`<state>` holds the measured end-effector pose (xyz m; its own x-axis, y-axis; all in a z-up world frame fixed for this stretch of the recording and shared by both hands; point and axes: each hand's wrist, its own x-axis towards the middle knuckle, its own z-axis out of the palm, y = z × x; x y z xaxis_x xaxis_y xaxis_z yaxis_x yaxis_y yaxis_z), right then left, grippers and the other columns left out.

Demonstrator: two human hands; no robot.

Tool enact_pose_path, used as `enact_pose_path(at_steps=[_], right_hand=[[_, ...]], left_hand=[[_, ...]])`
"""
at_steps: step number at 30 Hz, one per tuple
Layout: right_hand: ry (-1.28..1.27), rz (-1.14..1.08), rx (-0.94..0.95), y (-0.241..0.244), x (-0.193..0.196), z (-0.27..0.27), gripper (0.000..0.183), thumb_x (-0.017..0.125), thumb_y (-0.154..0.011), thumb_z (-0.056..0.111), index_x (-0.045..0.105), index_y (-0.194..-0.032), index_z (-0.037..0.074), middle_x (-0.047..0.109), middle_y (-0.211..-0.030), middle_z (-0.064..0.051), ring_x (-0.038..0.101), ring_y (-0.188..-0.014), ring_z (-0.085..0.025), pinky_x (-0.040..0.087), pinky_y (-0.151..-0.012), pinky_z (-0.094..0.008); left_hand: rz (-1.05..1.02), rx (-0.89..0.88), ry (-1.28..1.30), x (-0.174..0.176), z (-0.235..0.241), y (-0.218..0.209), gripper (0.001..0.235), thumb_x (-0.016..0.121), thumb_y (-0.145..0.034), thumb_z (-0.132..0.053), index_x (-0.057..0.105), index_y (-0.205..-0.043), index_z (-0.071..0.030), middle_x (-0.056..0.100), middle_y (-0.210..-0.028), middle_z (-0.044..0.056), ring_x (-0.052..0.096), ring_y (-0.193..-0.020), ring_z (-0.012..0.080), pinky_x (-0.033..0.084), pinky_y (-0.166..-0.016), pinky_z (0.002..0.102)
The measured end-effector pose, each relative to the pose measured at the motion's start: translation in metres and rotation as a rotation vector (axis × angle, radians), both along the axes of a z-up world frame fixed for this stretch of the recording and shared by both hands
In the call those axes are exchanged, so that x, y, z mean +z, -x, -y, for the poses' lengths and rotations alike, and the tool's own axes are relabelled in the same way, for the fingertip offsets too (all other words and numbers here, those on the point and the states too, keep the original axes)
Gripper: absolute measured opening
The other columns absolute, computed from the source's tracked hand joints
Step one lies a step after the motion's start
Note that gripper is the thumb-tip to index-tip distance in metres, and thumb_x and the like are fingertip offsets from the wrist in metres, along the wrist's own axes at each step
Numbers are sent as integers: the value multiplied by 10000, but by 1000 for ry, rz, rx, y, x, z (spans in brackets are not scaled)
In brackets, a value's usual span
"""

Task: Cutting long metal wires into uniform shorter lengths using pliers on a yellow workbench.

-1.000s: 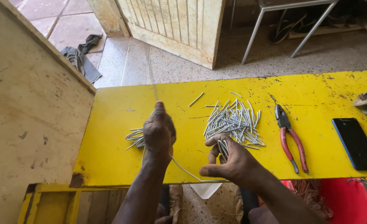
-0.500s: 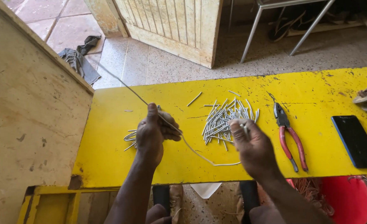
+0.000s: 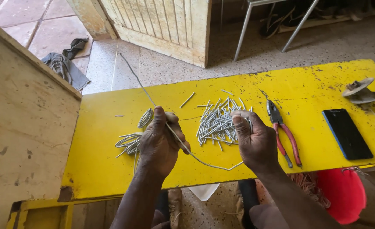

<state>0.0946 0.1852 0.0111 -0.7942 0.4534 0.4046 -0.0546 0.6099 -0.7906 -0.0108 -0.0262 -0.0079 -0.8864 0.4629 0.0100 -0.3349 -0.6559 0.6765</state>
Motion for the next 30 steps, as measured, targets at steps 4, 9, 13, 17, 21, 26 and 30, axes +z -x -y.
enact_pose_path(at_steps=[4,9,13,17,21,26,30], right_hand=[[-116,-52,-39,0,-7,-1,323,566,-1139,320,726,-1231,55,770,-892,-195,766,-728,-333,641,-784,-489],[-47,0,0,1,-9,-3,342,579,-1128,354,753,-1193,66,788,-897,-207,786,-802,-379,640,-815,-536],[-41,43,30,4,7,19,334,604,-1106,343,756,-1126,46,790,-931,-247,780,-878,-454,638,-818,-577],[4,161,84,5,14,32,332,583,-1104,343,757,-1128,61,804,-948,-240,793,-904,-450,630,-862,-593],[94,338,87,6,11,30,354,538,-1109,359,759,-1169,89,814,-994,-230,797,-946,-459,617,-915,-591],[260,518,74,2,22,50,351,523,-1068,388,763,-1213,177,813,-1005,-223,787,-1027,-438,583,-956,-610],[175,406,72,-2,25,46,360,492,-1094,343,746,-1239,132,805,-1047,-253,777,-1045,-464,586,-961,-621]], left_hand=[[88,24,-24,14,-13,-15,438,491,-1139,-438,696,-1092,-54,614,-546,182,645,-381,313,579,-359,416],[55,45,129,19,-8,-19,535,404,-1152,-465,695,-1101,-19,657,-561,152,683,-419,265,603,-401,378],[-5,160,159,-7,-8,-10,499,432,-1159,-447,630,-954,-37,530,-459,120,590,-328,263,569,-368,364],[-32,227,300,-14,0,-2,426,610,-1103,-416,604,-828,-90,486,-472,64,530,-337,199,557,-386,328],[-89,432,498,-4,8,0,430,725,-1035,-440,624,-800,-94,554,-496,80,601,-368,185,585,-426,301],[-169,652,616,-6,20,11,419,707,-1066,-408,610,-809,-92,549,-498,82,625,-379,188,581,-436,290],[-133,446,516,4,12,4,451,624,-1085,-475,584,-795,-132,502,-512,32,563,-378,141,582,-427,301]])
